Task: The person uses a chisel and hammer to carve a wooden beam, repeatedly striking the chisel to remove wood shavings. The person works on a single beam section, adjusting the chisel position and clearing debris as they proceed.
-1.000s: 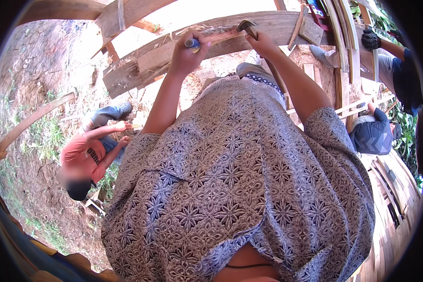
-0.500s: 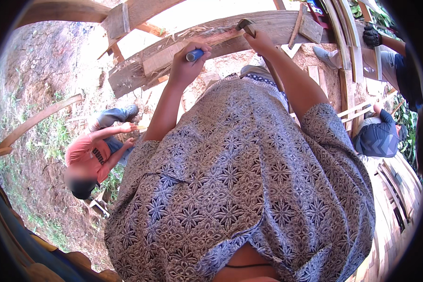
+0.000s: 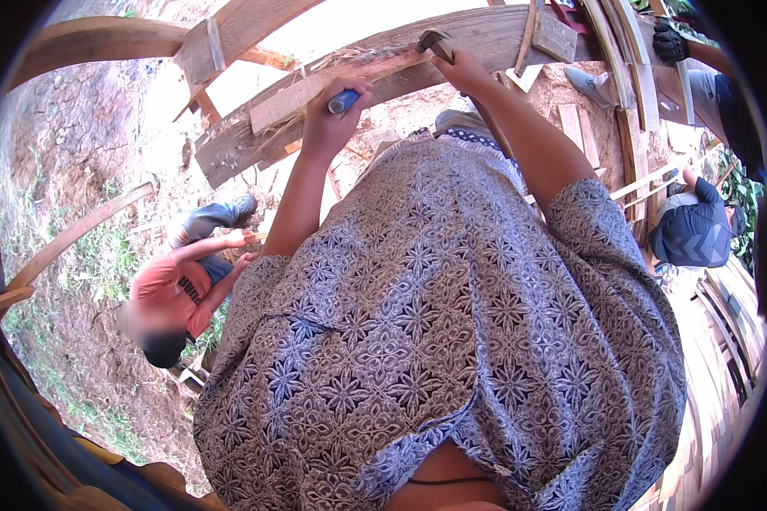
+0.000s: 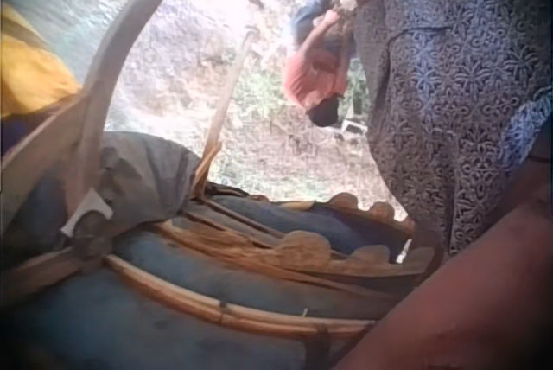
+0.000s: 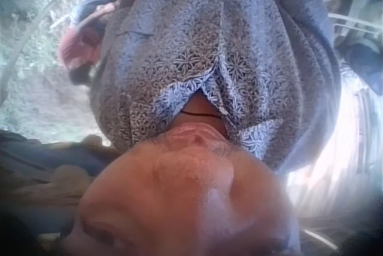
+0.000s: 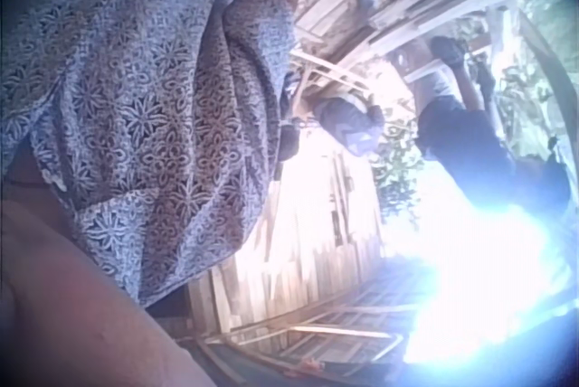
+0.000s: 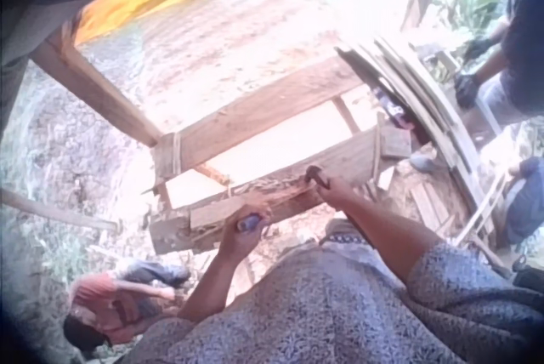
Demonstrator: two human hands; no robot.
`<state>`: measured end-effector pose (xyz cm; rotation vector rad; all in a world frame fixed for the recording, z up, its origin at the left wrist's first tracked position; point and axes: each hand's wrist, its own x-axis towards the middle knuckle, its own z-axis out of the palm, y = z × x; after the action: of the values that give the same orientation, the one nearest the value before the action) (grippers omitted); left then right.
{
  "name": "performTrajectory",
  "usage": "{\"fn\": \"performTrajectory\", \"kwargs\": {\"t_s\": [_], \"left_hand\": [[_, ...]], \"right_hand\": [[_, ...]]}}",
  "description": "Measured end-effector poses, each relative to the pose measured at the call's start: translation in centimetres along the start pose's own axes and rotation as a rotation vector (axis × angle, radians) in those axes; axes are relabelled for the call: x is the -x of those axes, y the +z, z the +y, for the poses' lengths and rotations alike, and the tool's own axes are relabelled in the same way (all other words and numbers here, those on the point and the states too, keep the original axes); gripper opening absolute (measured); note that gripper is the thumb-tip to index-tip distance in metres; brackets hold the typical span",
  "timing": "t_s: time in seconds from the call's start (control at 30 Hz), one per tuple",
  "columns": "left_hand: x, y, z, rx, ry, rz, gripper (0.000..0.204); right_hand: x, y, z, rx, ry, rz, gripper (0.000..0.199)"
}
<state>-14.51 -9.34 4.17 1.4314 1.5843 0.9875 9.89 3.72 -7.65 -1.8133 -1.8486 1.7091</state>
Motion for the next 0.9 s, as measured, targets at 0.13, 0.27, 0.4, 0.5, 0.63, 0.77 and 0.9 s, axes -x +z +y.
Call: {"fn": "performTrajectory", "kwargs": {"t_s": [0.13, 0.27, 0.4, 0.5, 0.63, 0.77, 0.9], "left_hand": [[-0.1, -0.1, 0.3, -0.023, -0.029, -0.009, 0.011], [-0.2, -0.3, 0.2, 0.01, 0.016, -0.058, 0.014], [-0.3, -0.5, 0.2, -0.005, 0.048, -0.111, 0.018], [-0.2, -0.5, -0.2, 0.007, 0.1, -0.127, 0.019], [-0.2, -0.3, -0.5, -0.002, 0.092, -0.128, 0.019], [-0.1, 0.6, -0.1, -0.062, 0.135, -0.134, 0.018], [1.0, 1.6, -0.3, -0.15, 0.219, -0.157, 0.021]], "right_hand": [[0.0, -0.2, -0.1, -0.011, 0.001, 0.013, 0.042], [0.3, -0.2, 0.0, 0.003, 0.01, 0.024, 0.042], [0.2, -0.2, 0.1, 0.014, -0.021, 0.035, 0.041], [0.3, -0.1, 0.2, -0.001, -0.017, 0.034, 0.042], [0.6, -0.3, -0.1, 0.036, -0.036, 0.039, 0.043], [0.5, -0.8, -0.4, 0.074, -0.021, 0.027, 0.043], [0.3, -0.9, -0.5, 0.075, -0.05, 0.031, 0.043]]}}
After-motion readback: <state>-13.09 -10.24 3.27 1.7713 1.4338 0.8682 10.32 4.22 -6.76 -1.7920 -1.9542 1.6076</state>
